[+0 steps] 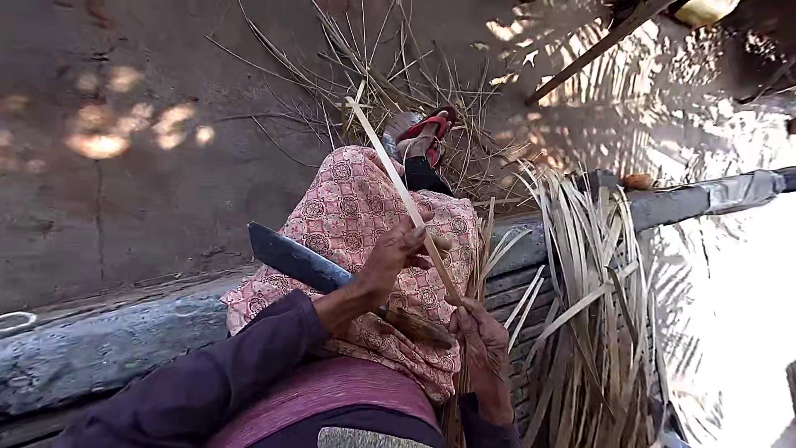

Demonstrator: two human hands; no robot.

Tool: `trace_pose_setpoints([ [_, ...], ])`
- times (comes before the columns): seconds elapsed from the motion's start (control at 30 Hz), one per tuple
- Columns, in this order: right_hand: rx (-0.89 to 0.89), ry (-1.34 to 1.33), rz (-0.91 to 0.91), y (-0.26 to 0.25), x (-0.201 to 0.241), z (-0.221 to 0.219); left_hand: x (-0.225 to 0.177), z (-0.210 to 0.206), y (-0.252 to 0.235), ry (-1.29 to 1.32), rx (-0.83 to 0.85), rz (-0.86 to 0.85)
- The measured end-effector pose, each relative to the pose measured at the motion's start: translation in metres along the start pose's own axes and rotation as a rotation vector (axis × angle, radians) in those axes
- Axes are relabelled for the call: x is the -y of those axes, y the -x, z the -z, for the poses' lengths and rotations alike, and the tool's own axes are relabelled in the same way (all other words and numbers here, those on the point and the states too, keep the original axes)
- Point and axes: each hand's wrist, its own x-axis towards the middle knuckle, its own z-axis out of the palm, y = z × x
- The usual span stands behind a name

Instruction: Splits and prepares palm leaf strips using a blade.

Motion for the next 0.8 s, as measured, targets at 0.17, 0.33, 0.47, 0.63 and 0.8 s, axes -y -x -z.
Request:
trace_pose_setpoints([
  [0.17, -0.072, 0.378, -0.082, 0.030, -0.021, 0.044, -0.048, 0.026, -0.037, 0.238, -0.369, -0.122],
  [0.33, -0.003, 0.393, -0.375, 0.007, 0.038, 0.042, -0.053, 0.045, -0.035, 0.142, -0.316, -0.242],
  [0.47, 0.065, 0.433, -0.548, -0.021, 0.087, 0.019, -0.048, 0.047, -0.029, 0.088, -0.226, -0.295],
  [0.63, 0.201, 0.360, -0.050, -0.003, -0.006, 0.036, -0.037, 0.044, -0.026, 0.119, 0.001, -0.309],
  [0.8, 0.284, 0.091, 0.095, -0.034, 0.015, -0.011, -0.023, 0.040, -0.018, 0.095, 0.278, -0.276],
])
